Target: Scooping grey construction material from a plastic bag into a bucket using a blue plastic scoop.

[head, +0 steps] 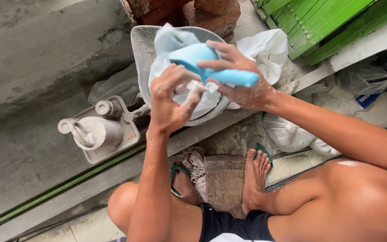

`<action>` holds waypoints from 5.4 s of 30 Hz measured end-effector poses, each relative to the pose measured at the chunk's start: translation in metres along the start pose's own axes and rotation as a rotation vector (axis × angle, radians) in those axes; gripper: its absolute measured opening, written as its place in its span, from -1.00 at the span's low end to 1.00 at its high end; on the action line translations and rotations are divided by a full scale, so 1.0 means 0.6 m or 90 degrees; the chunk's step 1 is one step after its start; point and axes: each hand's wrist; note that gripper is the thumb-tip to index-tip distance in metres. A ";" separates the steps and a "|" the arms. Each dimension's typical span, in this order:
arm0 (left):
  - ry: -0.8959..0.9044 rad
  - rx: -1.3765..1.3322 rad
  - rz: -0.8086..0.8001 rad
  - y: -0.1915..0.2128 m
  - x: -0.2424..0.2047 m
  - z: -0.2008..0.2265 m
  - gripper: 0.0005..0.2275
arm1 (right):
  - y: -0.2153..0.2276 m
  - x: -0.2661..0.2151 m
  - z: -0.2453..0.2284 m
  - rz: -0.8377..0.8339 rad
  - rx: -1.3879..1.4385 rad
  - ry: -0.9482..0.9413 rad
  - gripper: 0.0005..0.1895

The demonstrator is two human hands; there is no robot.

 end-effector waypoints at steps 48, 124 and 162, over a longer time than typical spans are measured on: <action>0.089 0.116 0.006 -0.004 0.078 -0.085 -0.90 | 0.022 -0.003 -0.022 -0.091 -0.247 0.109 -0.58; 0.204 0.094 0.136 0.066 0.017 -0.025 -0.73 | 0.116 -0.051 0.009 0.141 0.469 -0.420 -0.27; 0.196 0.080 -0.062 -0.214 -0.009 -0.079 -0.81 | 0.120 -0.153 0.256 0.334 -0.138 -0.382 -0.68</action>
Point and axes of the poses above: each hand's wrist, its own x-axis towards the middle knuckle, its own y-axis out of the back of the hand, z = x × y, and after that the axes turned 11 degrees about -y, right-handed
